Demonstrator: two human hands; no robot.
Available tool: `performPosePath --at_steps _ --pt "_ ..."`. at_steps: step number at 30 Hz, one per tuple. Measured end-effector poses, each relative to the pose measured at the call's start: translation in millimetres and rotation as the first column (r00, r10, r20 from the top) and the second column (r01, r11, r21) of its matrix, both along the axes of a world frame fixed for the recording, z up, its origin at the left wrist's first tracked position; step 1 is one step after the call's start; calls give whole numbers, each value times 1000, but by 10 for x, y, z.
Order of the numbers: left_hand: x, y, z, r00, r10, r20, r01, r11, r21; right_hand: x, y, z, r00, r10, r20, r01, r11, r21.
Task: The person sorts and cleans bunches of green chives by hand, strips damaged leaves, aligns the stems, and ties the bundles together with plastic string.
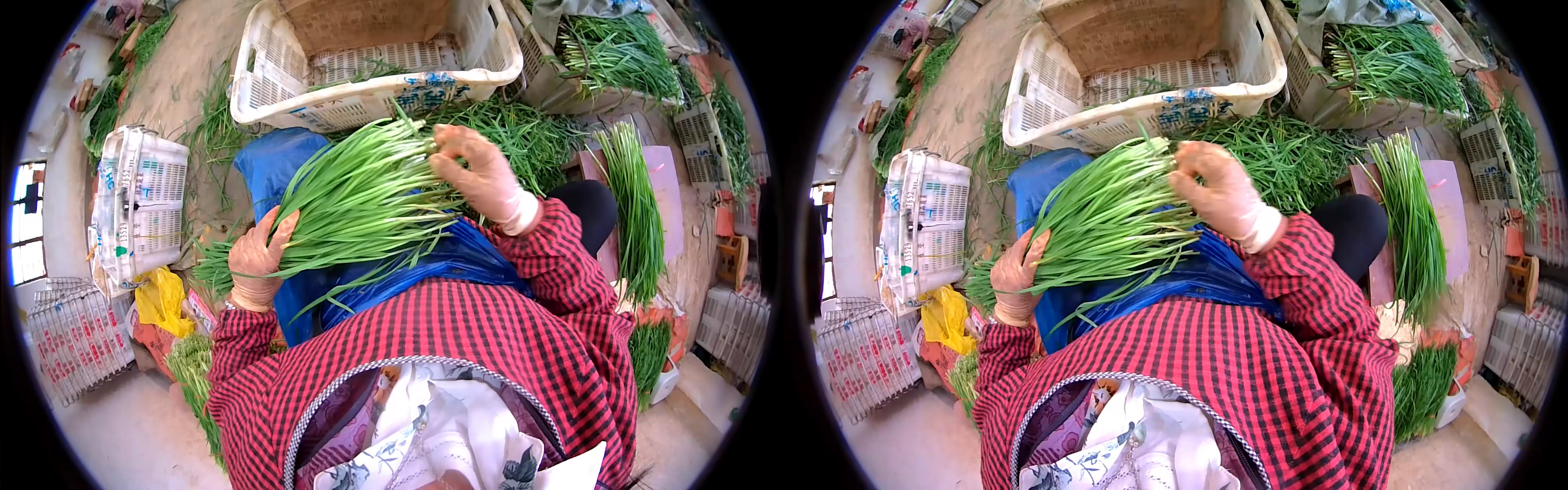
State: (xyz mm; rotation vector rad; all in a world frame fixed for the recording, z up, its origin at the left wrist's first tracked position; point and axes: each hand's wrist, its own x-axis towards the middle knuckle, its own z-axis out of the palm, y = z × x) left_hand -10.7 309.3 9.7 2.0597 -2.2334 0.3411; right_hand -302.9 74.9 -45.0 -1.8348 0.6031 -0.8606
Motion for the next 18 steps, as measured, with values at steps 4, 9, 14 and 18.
performPosePath --at_steps 4,9,14,18 --pt "-13 22 -42 998 54 -37 -53 998 19 -500 -198 -35 900 -94 -425 16 983 -183" --pt "-49 -39 -23 996 58 -70 -56 998 36 -381 266 360 964 95 -247 -33 969 243" --pt "-35 -4 -31 996 68 -53 -68 998 3 -338 330 289 950 156 -271 -155 988 25" --pt "-22 22 -41 998 50 -43 -49 999 20 -490 236 415 888 274 -370 -128 918 375"
